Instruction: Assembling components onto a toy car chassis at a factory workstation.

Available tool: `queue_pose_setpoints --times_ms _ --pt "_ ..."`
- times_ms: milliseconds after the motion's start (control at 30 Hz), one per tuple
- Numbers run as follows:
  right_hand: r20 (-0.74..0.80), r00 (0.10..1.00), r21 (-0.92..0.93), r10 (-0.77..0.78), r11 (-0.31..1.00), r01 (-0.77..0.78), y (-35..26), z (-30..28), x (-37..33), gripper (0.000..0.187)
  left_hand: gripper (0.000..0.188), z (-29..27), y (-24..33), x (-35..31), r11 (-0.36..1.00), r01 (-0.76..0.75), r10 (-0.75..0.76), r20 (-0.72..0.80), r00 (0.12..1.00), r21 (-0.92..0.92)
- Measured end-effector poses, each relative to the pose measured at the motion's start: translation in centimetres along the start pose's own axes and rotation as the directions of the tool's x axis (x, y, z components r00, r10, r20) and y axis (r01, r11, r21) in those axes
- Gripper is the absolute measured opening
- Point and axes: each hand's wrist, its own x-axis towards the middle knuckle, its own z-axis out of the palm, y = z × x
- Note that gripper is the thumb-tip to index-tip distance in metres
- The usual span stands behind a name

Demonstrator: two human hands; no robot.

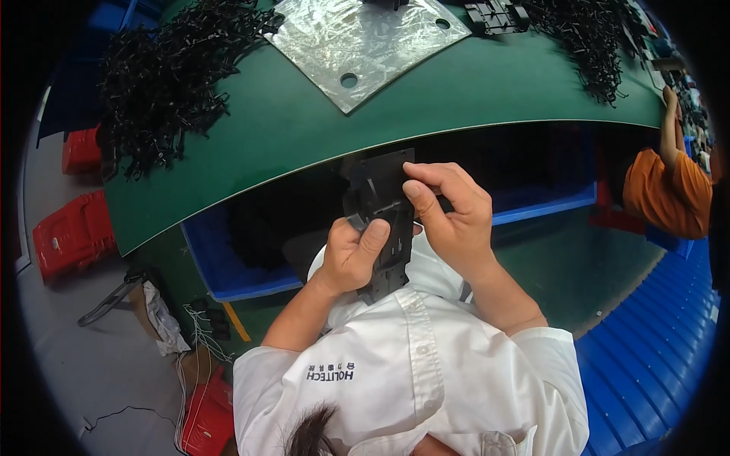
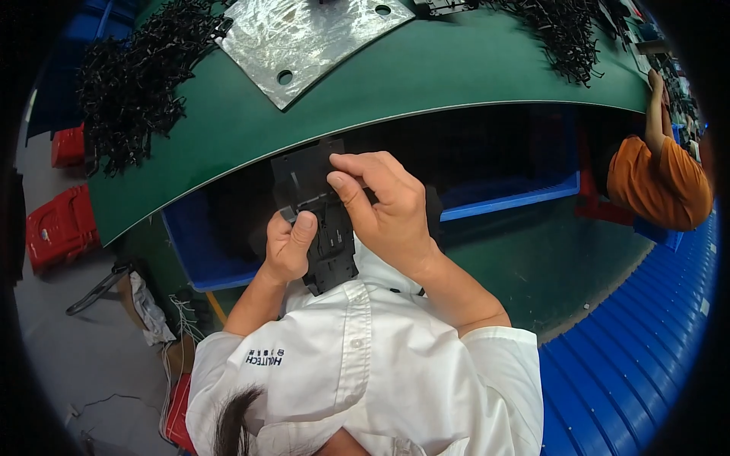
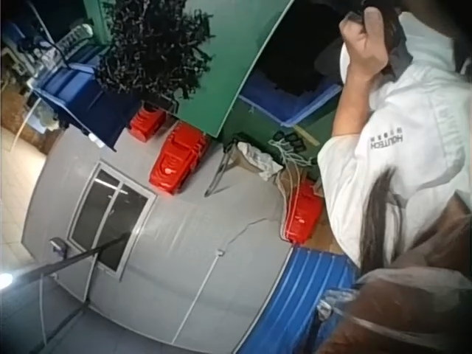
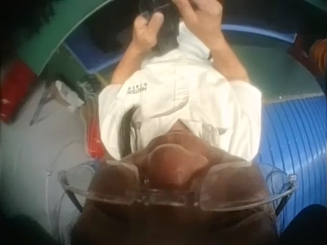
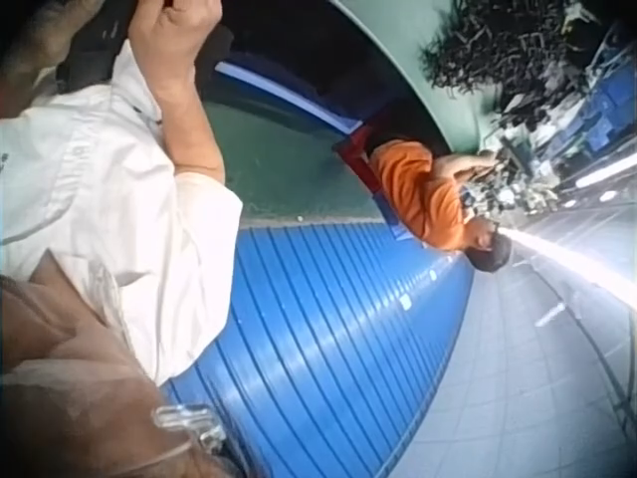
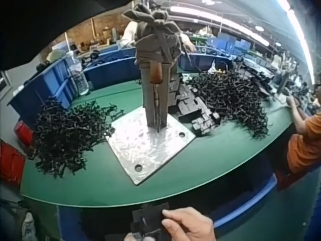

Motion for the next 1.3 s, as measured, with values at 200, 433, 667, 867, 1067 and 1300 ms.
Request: queue_pose_setpoints --times_ms 200,433,667,867,1067,1300 --pt "0.048 0.983 -0.128 -0.178 0.975 0.183 0.3 -0.7 0.0 0.029 0.04 0.4 0.3 0.4 0.991 0.098 -0.103 -0.049 0.994 -0.096" --pt "0.107 0.94 -0.213 -0.325 0.916 0.341 -0.2 -1.1 0.7 0.033 0.04 0.5 0.9 0.9 0.977 0.205 -0.206 -0.008 0.979 -0.064" --pt "0.229 0.934 -0.115 -0.275 0.945 0.306 -0.3 -1.6 1.1 0.035 0.04 0.6 0.8 0.7 0.987 0.158 -0.158 0.001 0.987 0.012" --pt "0.289 0.918 -0.153 -0.273 0.933 0.325 0.1 -1.9 1.3 0.035 0.042 0.8 1.3 1.0 0.971 0.236 -0.237 -0.012 0.971 -0.027" --pt "0.415 0.902 -0.067 -0.123 0.984 0.165 0.5 -3.0 2.8 0.031 0.045 0.5 1.8 2.1 0.841 0.433 -0.441 0.052 0.896 -0.323" --pt "0.515 0.857 0.16 -0.007 0.983 -0.089 1.3 -4.0 3.1 0.028 0.051 0.5 2.5 2.3 0.812 0.465 -0.48 0.052 0.876 -0.352"
